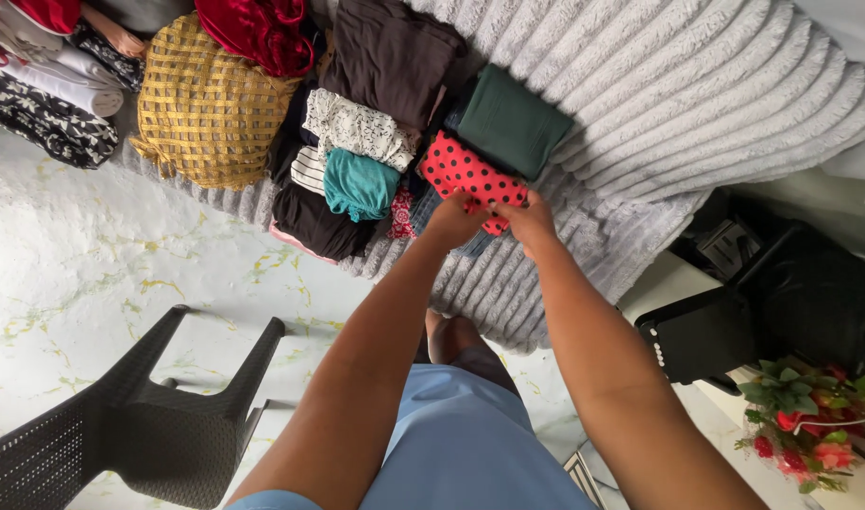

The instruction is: Packing clothes into a suitcase.

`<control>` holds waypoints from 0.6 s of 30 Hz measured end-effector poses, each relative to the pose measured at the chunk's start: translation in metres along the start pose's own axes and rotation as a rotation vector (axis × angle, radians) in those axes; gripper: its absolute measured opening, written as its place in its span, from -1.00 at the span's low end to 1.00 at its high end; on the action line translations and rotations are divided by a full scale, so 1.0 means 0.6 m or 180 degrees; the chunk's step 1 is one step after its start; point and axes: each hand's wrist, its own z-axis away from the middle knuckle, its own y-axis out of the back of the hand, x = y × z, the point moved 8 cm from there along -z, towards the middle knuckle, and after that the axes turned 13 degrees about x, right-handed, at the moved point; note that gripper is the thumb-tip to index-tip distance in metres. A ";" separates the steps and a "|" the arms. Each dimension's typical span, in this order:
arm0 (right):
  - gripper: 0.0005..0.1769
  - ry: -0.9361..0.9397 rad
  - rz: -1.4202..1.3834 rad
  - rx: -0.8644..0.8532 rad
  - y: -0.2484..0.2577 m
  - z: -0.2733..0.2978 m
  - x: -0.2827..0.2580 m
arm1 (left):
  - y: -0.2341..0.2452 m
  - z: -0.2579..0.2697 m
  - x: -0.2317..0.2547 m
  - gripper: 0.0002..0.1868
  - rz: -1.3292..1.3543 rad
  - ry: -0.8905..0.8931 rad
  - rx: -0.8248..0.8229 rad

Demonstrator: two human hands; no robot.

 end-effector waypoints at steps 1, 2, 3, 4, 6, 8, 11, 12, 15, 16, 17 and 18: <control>-0.48 0.0010 0.0002 0.0002 0.002 0.012 -0.004 | -0.009 -0.005 -0.014 -0.38 0.0006 -0.0006 0.0006; -0.53 0.0066 -0.0193 -0.0033 0.002 0.026 -0.011 | -0.017 -0.010 -0.029 -0.40 0.0205 0.0088 0.0030; -0.59 0.0124 -0.0392 -0.0073 0.002 0.040 -0.019 | -0.023 -0.016 -0.045 -0.41 0.0399 0.0180 0.0060; -0.59 0.0138 -0.0393 -0.0075 -0.001 0.044 -0.009 | -0.022 -0.009 -0.044 -0.41 0.0403 0.0172 0.0069; -0.60 0.0216 -0.0781 -0.0166 -0.007 0.050 0.003 | -0.020 0.001 -0.053 -0.42 0.0772 0.0554 0.0149; -0.63 0.0236 -0.0766 -0.0140 -0.006 0.067 0.011 | -0.034 0.004 -0.077 -0.41 0.1039 0.0757 0.0135; -0.65 0.0467 -0.0728 -0.0052 -0.001 0.099 0.011 | -0.018 0.036 -0.060 -0.43 0.1578 0.1196 0.0080; -0.65 0.0671 -0.0695 0.0014 0.003 0.113 0.006 | -0.008 0.054 -0.048 -0.45 0.1853 0.1440 0.0035; -0.64 0.0743 -0.0688 0.0054 0.014 0.169 -0.015 | 0.027 0.100 -0.009 -0.42 0.2025 0.1828 0.0002; -0.64 0.0783 -0.0711 0.0063 0.021 0.185 -0.021 | 0.032 0.107 -0.002 -0.42 0.2028 0.1781 0.0010; -0.66 0.1071 -0.0338 0.0235 0.031 0.205 -0.032 | 0.036 0.117 0.003 -0.43 0.2187 0.1833 0.0006; -0.67 0.1352 0.0037 0.0413 0.041 0.226 -0.042 | 0.039 0.127 0.007 -0.44 0.2346 0.1885 -0.0001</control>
